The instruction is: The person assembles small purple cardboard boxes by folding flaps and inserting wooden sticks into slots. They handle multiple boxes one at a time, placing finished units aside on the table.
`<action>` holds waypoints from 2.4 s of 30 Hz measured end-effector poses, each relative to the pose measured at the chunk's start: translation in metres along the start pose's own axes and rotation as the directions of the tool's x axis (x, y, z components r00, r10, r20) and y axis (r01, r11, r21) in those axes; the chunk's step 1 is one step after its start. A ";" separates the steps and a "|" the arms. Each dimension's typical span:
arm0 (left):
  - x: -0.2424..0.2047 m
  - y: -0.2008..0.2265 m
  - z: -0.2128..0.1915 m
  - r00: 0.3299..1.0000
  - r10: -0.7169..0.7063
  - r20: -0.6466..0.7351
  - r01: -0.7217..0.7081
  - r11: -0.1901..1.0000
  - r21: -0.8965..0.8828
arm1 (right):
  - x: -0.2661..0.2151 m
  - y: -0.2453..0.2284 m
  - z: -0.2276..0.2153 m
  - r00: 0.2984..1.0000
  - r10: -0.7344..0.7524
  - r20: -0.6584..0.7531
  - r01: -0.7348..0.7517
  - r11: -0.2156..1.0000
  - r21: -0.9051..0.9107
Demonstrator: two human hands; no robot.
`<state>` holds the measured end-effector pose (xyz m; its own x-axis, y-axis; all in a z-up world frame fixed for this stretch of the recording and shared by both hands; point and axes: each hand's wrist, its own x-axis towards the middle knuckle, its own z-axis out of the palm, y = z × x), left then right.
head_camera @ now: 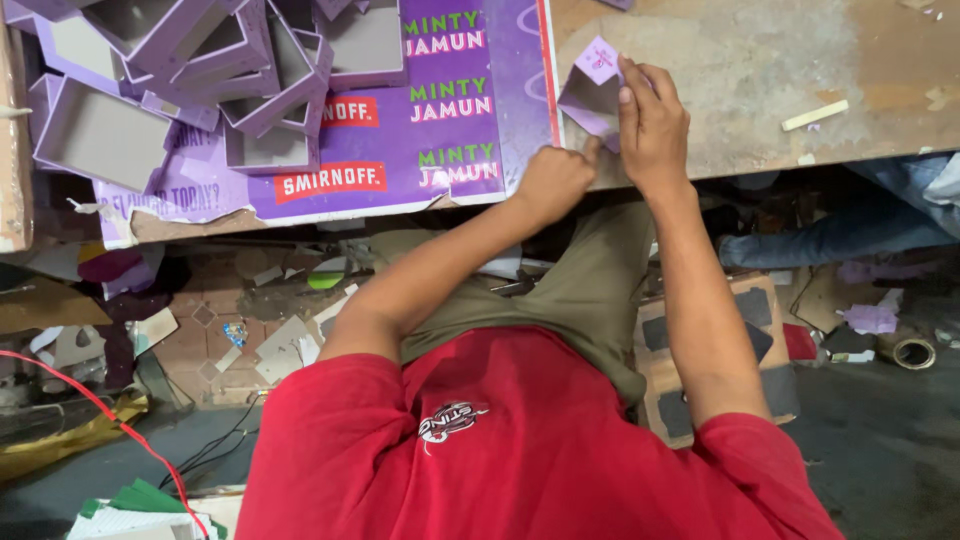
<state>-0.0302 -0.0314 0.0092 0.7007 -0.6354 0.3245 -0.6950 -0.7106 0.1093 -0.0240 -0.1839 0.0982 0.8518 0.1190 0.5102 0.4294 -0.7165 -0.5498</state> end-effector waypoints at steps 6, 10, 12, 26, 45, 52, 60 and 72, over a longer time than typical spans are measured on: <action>-0.007 0.014 0.018 1.000 -0.008 -0.014 0.007 0.998 -0.065 | -0.003 0.006 0.005 1.000 0.007 0.008 -0.006 0.999 -0.041; 0.003 -0.021 0.016 0.995 -0.045 0.093 0.019 0.964 0.266 | 0.001 0.009 0.002 0.999 0.018 0.030 -0.016 0.998 -0.059; 0.004 -0.042 0.011 0.999 -0.024 0.029 0.011 0.922 0.386 | -0.002 0.008 0.003 0.999 0.018 0.040 -0.016 0.997 -0.070; 0.006 -0.009 0.001 0.991 -0.051 0.127 0.087 0.949 -0.303 | -0.002 0.011 0.013 1.000 -0.006 0.031 0.010 0.993 -0.120; 0.005 -0.068 -0.017 0.992 -0.061 0.108 0.041 0.983 0.179 | -0.002 0.004 0.012 1.000 0.020 0.005 -0.019 0.995 -0.099; 0.020 -0.067 0.002 0.994 0.011 0.109 -0.047 0.942 0.332 | 0.002 0.001 0.017 0.999 0.021 -0.029 -0.024 0.992 -0.121; 0.004 -0.035 0.000 0.993 0.084 0.080 -0.076 0.991 -0.109 | 0.003 0.000 0.023 0.996 0.048 -0.070 -0.057 0.991 -0.119; -0.022 -0.041 -0.056 0.942 -0.335 -0.023 0.269 0.793 -0.547 | -0.033 0.120 0.029 0.887 0.438 -0.143 -0.395 0.883 0.254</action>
<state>-0.0259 0.0282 0.0500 0.8891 -0.3535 0.2907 -0.4510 -0.5686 0.6880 0.0081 -0.2537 -0.0034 0.9013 -0.3066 0.3062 0.1189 -0.5045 -0.8552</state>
